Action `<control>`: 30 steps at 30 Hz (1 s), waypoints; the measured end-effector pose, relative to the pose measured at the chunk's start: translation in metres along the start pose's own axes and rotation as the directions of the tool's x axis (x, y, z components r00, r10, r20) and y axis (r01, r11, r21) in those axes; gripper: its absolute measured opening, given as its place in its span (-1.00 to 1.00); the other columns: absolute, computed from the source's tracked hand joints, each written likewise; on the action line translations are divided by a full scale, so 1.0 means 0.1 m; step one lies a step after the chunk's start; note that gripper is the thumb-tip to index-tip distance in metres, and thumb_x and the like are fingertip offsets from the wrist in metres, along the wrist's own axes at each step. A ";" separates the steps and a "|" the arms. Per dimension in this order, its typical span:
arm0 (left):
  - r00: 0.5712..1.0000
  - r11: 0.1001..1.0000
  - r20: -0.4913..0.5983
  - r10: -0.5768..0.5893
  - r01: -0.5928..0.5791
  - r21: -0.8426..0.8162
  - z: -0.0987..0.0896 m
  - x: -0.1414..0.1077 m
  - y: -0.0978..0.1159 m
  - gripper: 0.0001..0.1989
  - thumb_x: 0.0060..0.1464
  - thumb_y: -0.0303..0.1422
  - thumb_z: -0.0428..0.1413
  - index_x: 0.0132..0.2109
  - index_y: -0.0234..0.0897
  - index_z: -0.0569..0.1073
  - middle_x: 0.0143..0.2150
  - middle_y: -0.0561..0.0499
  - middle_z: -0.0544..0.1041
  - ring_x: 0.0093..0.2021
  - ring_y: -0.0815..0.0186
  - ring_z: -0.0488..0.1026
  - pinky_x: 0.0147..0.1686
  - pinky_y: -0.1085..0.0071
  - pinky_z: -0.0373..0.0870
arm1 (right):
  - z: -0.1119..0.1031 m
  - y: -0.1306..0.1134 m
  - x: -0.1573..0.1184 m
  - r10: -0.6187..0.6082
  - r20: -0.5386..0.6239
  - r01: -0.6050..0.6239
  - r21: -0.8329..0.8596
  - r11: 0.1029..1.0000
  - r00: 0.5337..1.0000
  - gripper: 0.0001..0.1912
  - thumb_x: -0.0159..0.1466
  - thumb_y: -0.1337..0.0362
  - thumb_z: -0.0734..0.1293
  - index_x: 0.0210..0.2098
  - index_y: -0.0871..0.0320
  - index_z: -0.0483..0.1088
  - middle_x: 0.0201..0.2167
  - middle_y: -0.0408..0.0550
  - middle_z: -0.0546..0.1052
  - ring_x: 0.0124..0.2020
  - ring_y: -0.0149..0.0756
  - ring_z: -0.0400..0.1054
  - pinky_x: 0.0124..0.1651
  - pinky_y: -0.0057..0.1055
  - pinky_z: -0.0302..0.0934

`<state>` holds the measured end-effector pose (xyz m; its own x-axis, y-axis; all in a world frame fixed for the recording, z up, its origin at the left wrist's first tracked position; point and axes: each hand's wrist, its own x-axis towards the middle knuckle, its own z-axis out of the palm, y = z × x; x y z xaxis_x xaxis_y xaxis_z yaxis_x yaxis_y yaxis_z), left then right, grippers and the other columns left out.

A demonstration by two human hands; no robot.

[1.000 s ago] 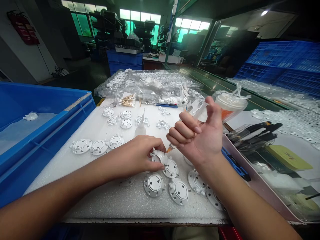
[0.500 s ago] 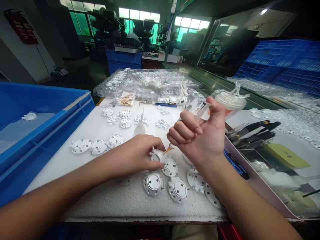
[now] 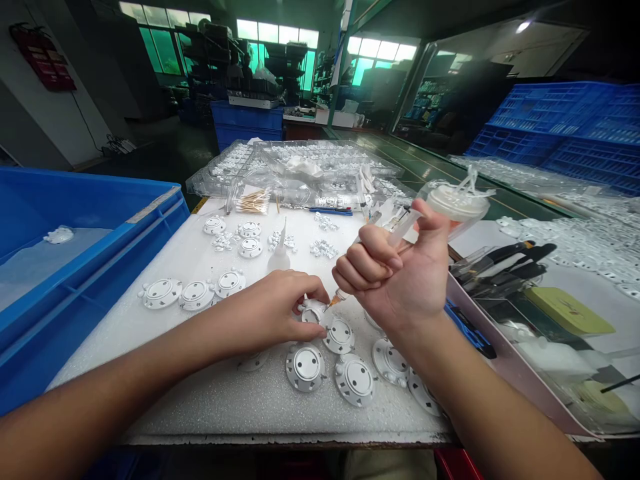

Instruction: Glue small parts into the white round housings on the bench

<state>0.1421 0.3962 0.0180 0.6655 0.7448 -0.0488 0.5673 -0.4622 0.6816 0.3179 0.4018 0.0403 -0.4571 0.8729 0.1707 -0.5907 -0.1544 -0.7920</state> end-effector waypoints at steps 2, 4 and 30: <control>1.000 1.000 0.003 0.006 -0.006 -0.007 0.00 0.01 0.00 -0.73 0.01 -0.29 0.23 -0.12 -0.22 0.45 -0.16 0.09 0.50 -0.21 0.31 0.40 -0.25 0.44 0.24 | 0.00 0.01 0.00 -0.018 -0.002 0.018 -0.004 1.000 1.000 -0.36 0.24 -0.23 -0.01 -0.75 0.10 -0.07 -0.82 -0.26 -0.10 -0.75 -0.48 -0.22 -0.64 -0.44 -0.21; 1.000 1.000 0.005 0.012 -0.012 -0.015 -0.01 0.01 0.00 -0.73 0.01 -0.28 0.22 -0.12 -0.22 0.45 -0.16 0.08 0.51 -0.21 0.30 0.41 -0.24 0.43 0.25 | 0.00 0.01 0.00 -0.032 -0.006 0.032 -0.012 0.999 0.999 -0.35 0.23 -0.24 -0.01 -0.75 0.09 -0.07 -0.82 -0.26 -0.10 -0.75 -0.48 -0.22 -0.64 -0.44 -0.22; 1.000 1.000 0.010 0.011 -0.011 -0.005 -0.01 0.00 -0.01 -0.70 0.02 -0.26 0.21 -0.09 -0.22 0.44 -0.11 0.03 0.50 -0.16 0.25 0.41 -0.21 0.41 0.26 | 0.14 0.00 -0.03 -0.074 0.003 0.073 -0.183 0.980 0.997 -0.38 0.22 -0.13 -0.25 -0.76 0.11 -0.08 -0.83 -0.23 -0.15 -0.75 -0.48 -0.26 -0.64 -0.45 -0.23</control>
<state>0.1416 0.3968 0.0180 0.6763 0.7351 -0.0487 0.5575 -0.4675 0.6860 0.3098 0.3924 0.0476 -0.4141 0.8806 0.2303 -0.4905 -0.0028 -0.8714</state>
